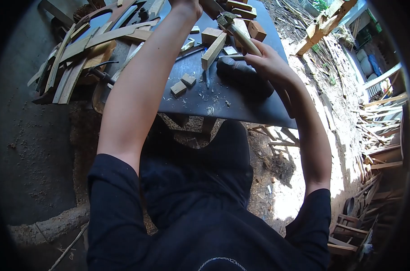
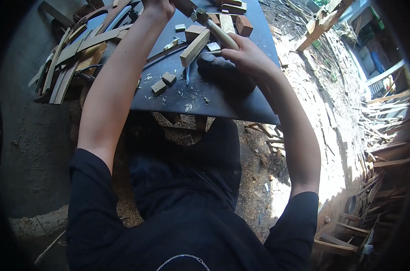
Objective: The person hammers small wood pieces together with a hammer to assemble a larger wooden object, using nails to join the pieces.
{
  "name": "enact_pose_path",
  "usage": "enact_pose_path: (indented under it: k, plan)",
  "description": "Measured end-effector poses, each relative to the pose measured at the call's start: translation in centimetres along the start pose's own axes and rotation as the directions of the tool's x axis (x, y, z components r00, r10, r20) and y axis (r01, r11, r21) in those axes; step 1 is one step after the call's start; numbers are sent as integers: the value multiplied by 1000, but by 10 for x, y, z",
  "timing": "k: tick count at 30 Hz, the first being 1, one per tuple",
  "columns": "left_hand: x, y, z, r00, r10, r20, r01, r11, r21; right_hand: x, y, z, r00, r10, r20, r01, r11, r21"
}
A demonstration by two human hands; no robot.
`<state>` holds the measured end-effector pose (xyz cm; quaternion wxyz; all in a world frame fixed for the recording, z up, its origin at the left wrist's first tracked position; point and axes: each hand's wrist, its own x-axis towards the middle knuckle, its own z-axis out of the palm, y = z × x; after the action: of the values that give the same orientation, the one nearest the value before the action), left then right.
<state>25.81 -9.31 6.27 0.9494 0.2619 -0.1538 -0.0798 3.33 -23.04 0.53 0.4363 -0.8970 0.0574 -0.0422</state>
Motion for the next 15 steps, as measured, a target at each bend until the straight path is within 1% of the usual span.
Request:
enact_pose_path:
  k: [1,4,7,10,12,13,15]
  plan:
    - [3,-4,-1,999,16,-37,-16,1000,3,2,3,1,1000,-25,1,25,1000,-18]
    - [17,-14,-9,997,-8,-75,11,1000,29,6,6,1,1000,11,10,-11,1000,-8]
    - [37,-23,-24,987,-139,-79,142,989,32,11,11,1,1000,-20,18,19,1000,22]
    - [50,-31,-36,973,-228,-42,228,973,12,10,3,-1,998,44,44,-44,999,3]
    - [53,-37,-37,974,-217,-65,218,976,11,14,8,3,999,50,8,-50,998,28]
    - [52,-39,-41,973,-215,-83,217,976,13,18,9,3,997,68,26,-69,997,30]
    - [57,-39,-48,960,-269,-73,269,963,-17,23,12,2,996,83,34,-85,996,40]
